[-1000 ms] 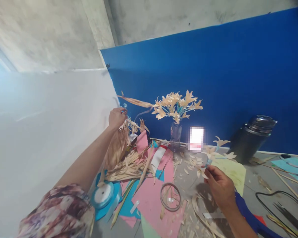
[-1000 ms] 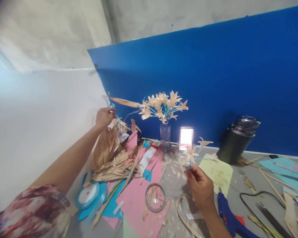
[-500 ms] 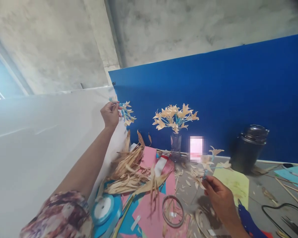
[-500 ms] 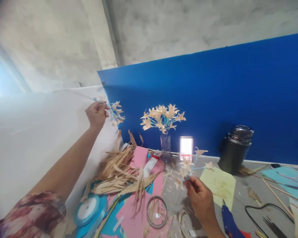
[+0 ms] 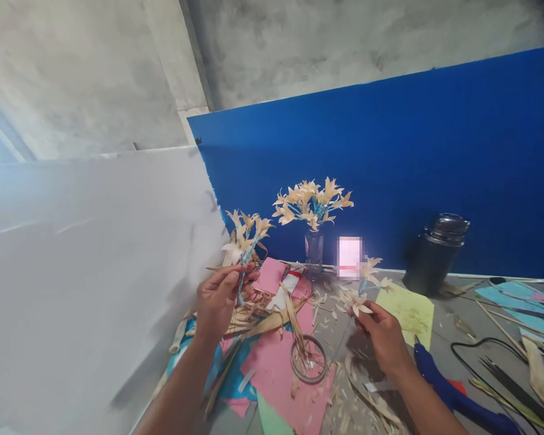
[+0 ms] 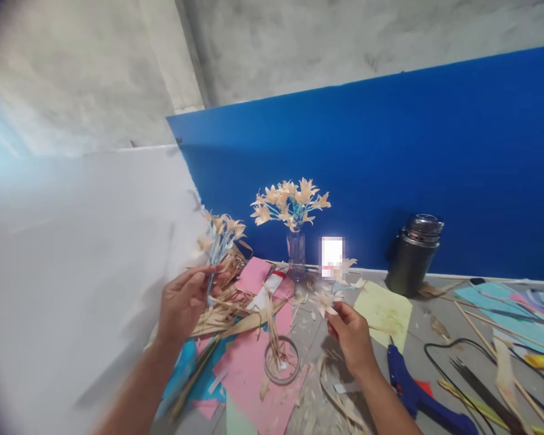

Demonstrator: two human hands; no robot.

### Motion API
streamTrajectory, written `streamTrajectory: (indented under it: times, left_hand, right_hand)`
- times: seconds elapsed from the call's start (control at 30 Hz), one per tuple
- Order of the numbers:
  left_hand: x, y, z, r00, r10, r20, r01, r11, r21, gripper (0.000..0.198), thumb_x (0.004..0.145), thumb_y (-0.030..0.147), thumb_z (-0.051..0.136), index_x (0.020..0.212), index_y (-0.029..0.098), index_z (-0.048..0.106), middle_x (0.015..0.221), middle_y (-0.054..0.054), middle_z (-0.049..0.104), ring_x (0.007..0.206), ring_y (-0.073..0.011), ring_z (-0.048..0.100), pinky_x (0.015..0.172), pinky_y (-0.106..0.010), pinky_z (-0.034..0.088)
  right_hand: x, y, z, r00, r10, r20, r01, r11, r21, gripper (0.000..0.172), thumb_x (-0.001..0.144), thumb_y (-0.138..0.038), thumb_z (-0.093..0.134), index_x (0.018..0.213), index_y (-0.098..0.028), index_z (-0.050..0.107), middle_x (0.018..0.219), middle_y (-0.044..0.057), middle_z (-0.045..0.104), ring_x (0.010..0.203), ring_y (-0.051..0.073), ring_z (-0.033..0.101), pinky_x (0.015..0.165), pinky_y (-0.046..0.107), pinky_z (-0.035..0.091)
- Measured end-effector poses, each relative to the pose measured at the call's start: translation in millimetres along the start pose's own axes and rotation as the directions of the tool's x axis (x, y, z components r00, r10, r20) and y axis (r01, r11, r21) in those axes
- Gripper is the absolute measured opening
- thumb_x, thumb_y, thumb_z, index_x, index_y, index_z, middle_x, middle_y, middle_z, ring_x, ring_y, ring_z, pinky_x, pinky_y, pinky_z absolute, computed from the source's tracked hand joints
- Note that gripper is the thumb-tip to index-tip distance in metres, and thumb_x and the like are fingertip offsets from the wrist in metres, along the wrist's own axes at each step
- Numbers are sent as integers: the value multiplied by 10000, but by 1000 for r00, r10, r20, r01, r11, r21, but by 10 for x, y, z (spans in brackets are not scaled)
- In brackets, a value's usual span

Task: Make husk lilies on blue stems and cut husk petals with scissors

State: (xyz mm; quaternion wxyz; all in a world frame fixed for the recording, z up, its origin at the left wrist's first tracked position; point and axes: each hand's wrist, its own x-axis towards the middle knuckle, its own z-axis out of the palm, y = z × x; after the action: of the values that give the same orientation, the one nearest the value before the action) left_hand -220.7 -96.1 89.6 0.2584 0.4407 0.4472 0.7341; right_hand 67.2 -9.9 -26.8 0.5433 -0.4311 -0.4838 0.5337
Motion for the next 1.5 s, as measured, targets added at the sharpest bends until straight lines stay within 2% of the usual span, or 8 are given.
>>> streamTrajectory:
  times: [0.13, 0.3, 0.47, 0.7, 0.87, 1.0, 1.2, 1.5]
  left_hand:
    - [-336, -151, 155, 992, -39, -118, 38, 999, -10, 168, 715, 237, 774, 832, 199, 659, 761, -30, 752, 505, -128, 633, 432, -213, 464]
    - [-565, -174, 456, 978, -82, -191, 80, 997, -18, 256, 735, 265, 759, 835, 217, 528, 729, -8, 745, 455, -109, 599, 395, -182, 399]
    - [-511, -163, 646, 979, -171, -109, 159, 981, -110, 319, 690, 268, 775, 938, 196, 587, 853, -47, 758, 509, -109, 613, 413, -187, 395]
    - [-602, -226, 908, 978, -143, -153, 127, 986, -109, 176, 657, 235, 780, 800, 194, 686, 623, 33, 632, 503, -85, 522, 490, -201, 401]
    - [-786, -192, 1061, 964, -267, 5, 254, 908, -333, 180, 635, 243, 791, 761, 181, 679, 574, 18, 606, 475, -83, 492, 483, -213, 359]
    - [-932, -76, 1047, 948, -310, 75, 312, 855, -414, 221, 623, 265, 802, 787, 164, 694, 585, -5, 613, 494, -100, 535, 483, -232, 354]
    - [-1288, 213, 893, 964, -236, 122, 266, 845, -464, 245, 580, 226, 823, 757, 142, 676, 631, -14, 618, 515, -97, 555, 492, -231, 358]
    - [-1672, 482, 786, 986, -153, 67, 164, 814, -557, 327, 583, 164, 832, 847, 193, 642, 679, 28, 599, 572, -84, 570, 547, -211, 424]
  right_hand:
    - [-7, 52, 2, 1000, -6, 28, 4, 998, 57, 397, 661, -508, 796, 784, -161, 648, 541, -25, 542, 473, 125, 427, 446, 228, 330]
    - [-65, 66, 53, 997, -31, 72, 25, 997, 77, 417, 681, -523, 786, 795, -142, 661, 534, -22, 540, 453, 118, 419, 438, 229, 316]
    - [-165, -23, 150, 994, -32, 105, 26, 998, 58, 413, 676, -514, 790, 772, -141, 642, 554, -4, 574, 472, 127, 459, 466, 238, 368]
    - [-272, -290, 281, 982, -123, 146, 92, 975, 201, 382, 678, -442, 841, 835, -158, 641, 721, 52, 686, 534, 152, 563, 521, 270, 465]
    - [-391, -378, 332, 989, -130, 78, 106, 961, 256, 416, 602, -373, 906, 885, -160, 688, 760, 55, 699, 556, 162, 594, 503, 268, 495]
    - [-569, -532, 446, 988, -134, 74, 105, 944, 312, 426, 558, -376, 932, 845, -155, 707, 752, 48, 676, 528, 145, 574, 435, 240, 483]
    - [-1115, -870, 593, 986, -149, 75, 112, 926, 361, 446, 484, -383, 961, 783, -155, 721, 690, 37, 669, 497, 134, 560, 416, 224, 482]
    - [-1637, -882, 514, 991, -100, 84, 54, 899, 435, 432, 459, -408, 960, 681, -147, 697, 667, 51, 669, 482, 127, 513, 422, 244, 442]
